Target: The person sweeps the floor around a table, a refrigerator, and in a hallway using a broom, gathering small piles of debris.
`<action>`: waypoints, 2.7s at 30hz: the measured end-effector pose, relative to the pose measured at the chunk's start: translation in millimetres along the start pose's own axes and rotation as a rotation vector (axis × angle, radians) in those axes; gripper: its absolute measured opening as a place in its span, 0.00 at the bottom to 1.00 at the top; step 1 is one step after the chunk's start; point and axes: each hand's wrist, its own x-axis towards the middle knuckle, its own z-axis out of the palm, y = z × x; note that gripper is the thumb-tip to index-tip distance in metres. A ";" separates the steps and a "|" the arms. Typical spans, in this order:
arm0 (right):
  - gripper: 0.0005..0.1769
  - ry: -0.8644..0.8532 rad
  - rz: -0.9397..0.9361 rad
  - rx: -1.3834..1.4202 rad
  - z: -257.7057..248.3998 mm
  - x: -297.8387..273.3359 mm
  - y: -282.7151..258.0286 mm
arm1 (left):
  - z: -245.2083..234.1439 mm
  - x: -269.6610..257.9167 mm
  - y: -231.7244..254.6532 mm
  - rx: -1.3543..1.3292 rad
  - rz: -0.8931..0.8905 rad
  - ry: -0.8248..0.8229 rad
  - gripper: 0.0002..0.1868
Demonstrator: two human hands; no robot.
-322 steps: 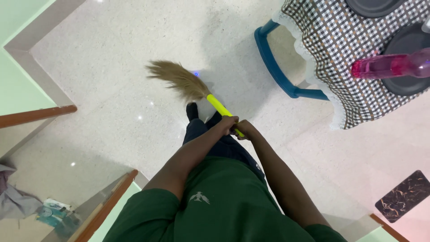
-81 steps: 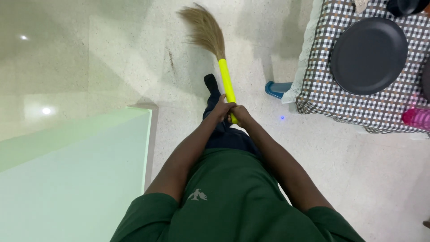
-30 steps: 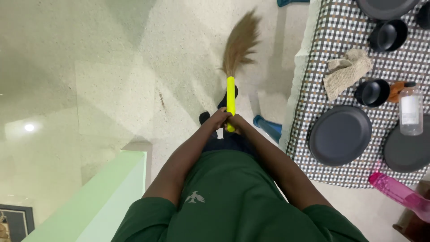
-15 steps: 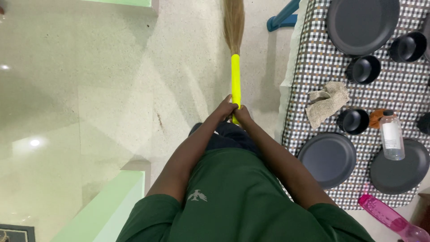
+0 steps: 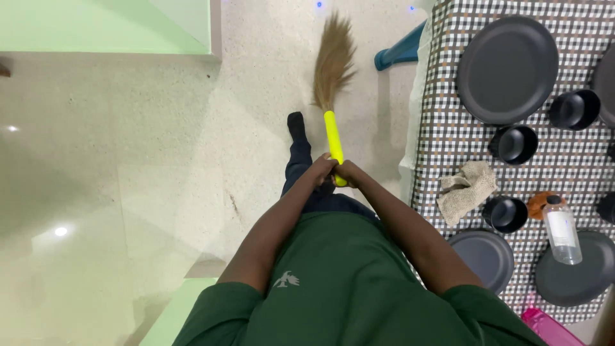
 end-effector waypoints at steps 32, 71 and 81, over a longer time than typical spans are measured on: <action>0.43 -0.689 -0.442 0.152 -99.0 -18.7 -434.7 | -18.5 51.3 481.1 0.023 0.401 -0.163 0.33; 0.17 0.099 -0.418 0.973 -410.9 79.1 -962.4 | 215.7 243.2 989.2 0.049 -0.023 -0.402 0.23; 0.14 -0.034 -0.409 1.007 -522.1 101.2 -1052.7 | 283.1 338.1 1081.1 -0.021 -0.026 -0.447 0.21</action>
